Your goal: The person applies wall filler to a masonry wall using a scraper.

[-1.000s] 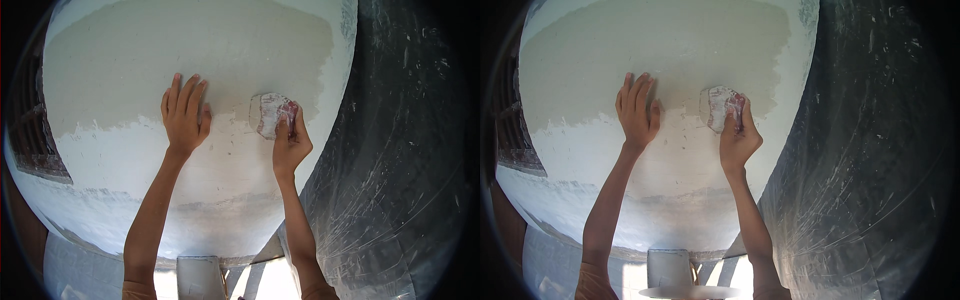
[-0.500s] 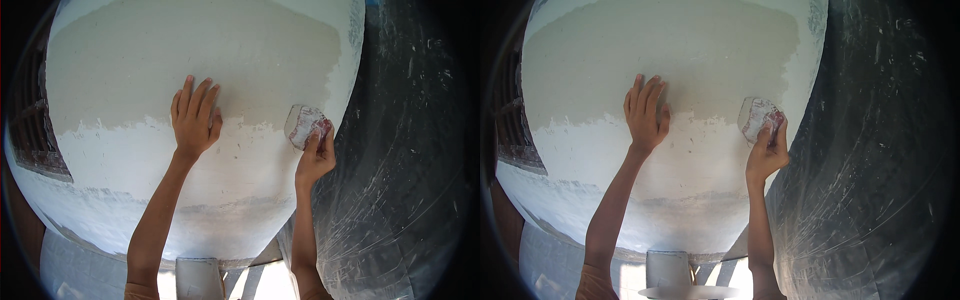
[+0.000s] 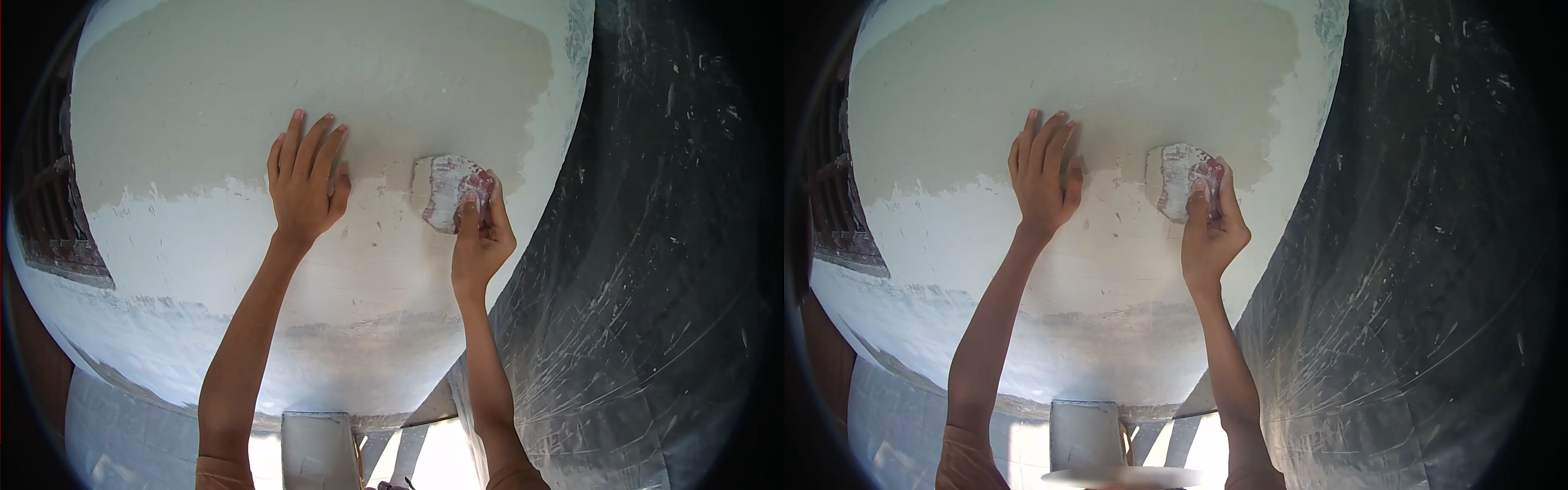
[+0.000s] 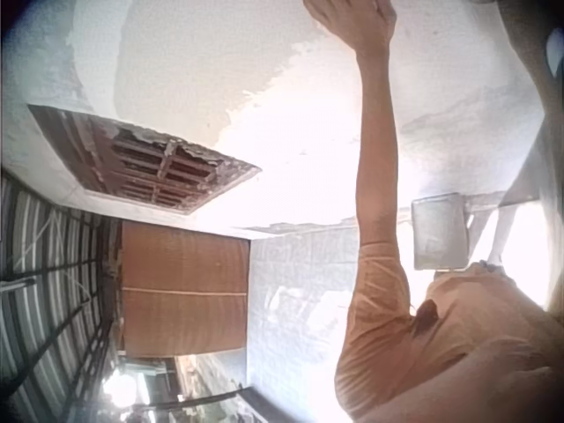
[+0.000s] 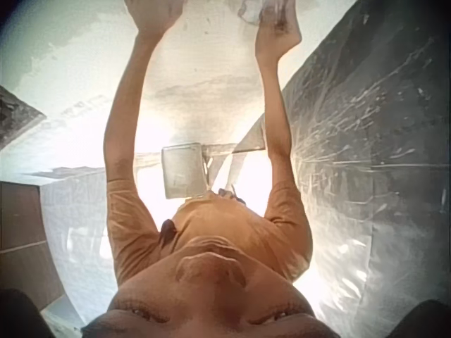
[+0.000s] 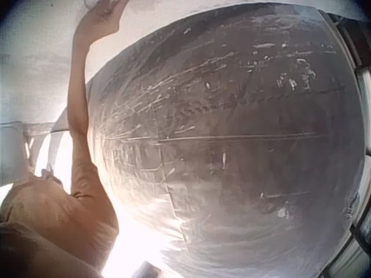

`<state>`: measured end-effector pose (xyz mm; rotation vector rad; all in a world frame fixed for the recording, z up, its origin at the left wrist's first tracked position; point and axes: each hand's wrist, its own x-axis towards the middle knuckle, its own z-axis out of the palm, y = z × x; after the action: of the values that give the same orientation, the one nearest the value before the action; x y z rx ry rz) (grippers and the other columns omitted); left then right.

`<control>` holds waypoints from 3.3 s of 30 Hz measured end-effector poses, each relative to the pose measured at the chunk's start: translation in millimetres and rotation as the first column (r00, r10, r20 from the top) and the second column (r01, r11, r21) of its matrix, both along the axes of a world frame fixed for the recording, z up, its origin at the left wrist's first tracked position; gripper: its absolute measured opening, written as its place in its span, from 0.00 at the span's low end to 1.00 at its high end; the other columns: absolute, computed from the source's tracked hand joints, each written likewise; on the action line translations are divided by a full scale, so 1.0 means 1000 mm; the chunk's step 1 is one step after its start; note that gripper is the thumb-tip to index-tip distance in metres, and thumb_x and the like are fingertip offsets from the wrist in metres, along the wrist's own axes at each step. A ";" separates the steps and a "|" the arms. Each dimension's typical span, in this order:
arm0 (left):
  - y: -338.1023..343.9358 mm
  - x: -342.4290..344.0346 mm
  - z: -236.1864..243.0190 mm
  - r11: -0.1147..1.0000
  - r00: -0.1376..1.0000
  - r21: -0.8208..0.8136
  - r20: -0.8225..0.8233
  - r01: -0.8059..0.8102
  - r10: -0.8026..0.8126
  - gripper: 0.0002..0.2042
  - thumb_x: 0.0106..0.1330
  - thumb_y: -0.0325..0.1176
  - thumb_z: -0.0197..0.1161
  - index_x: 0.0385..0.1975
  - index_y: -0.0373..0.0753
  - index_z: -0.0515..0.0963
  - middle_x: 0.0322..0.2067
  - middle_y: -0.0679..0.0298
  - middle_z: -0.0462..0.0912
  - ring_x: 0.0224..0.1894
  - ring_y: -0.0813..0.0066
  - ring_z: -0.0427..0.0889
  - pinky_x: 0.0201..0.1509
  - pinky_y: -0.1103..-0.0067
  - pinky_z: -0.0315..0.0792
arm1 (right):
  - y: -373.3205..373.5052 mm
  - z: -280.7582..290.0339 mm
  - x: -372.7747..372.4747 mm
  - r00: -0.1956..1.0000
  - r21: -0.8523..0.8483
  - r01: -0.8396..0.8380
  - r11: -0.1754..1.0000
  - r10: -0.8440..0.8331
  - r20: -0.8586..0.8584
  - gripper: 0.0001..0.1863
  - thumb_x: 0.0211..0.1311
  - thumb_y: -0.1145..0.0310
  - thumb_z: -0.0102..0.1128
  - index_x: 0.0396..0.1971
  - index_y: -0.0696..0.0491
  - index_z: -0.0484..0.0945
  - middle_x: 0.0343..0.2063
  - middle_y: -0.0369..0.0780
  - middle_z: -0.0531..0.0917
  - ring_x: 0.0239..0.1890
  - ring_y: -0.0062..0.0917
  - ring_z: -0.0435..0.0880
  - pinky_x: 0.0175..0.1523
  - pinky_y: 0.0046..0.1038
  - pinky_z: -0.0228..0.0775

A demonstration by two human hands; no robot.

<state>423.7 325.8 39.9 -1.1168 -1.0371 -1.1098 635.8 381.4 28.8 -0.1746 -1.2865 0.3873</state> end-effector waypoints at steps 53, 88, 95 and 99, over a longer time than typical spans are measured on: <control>-0.001 0.001 -0.002 1.000 0.998 -0.014 0.065 -0.004 0.005 0.20 0.63 0.32 0.49 0.56 0.39 0.73 0.60 0.61 0.72 0.69 0.56 0.60 0.67 0.62 0.53 | 0.002 0.011 -0.002 0.998 0.060 0.055 0.997 -0.054 -0.026 0.21 0.62 0.82 0.56 0.56 0.68 0.71 0.45 0.47 0.84 0.44 0.20 0.82 0.49 0.20 0.72; 0.000 -0.002 -0.003 1.000 0.998 -0.015 0.061 -0.028 0.028 0.21 0.63 0.31 0.49 0.56 0.39 0.72 0.60 0.62 0.72 0.69 0.56 0.60 0.67 0.62 0.53 | 0.008 0.050 0.006 0.992 0.121 -0.099 0.988 0.089 0.085 0.22 0.61 0.83 0.56 0.57 0.67 0.71 0.41 0.46 0.85 0.41 0.16 0.80 0.48 0.17 0.71; 0.000 -0.004 -0.003 1.000 0.999 0.013 0.039 0.003 -0.004 0.21 0.63 0.32 0.49 0.56 0.39 0.72 0.60 0.62 0.72 0.69 0.57 0.60 0.67 0.63 0.53 | 0.021 0.097 0.005 0.888 0.457 0.147 0.877 -0.321 0.330 0.20 0.57 0.82 0.59 0.52 0.60 0.78 0.25 0.43 0.83 0.21 0.20 0.76 0.29 0.18 0.68; 0.000 -0.004 -0.004 1.000 0.999 0.004 0.039 -0.001 0.001 0.20 0.63 0.32 0.49 0.56 0.39 0.72 0.60 0.62 0.72 0.69 0.57 0.60 0.67 0.63 0.53 | 0.014 0.108 0.002 0.883 0.488 -0.015 0.873 -0.217 0.415 0.20 0.57 0.82 0.59 0.51 0.58 0.78 0.25 0.43 0.83 0.21 0.22 0.77 0.30 0.22 0.70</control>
<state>419.7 325.6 35.9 -1.0945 -1.0657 -1.1364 637.9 395.2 136.7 0.0963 -1.7972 -0.0907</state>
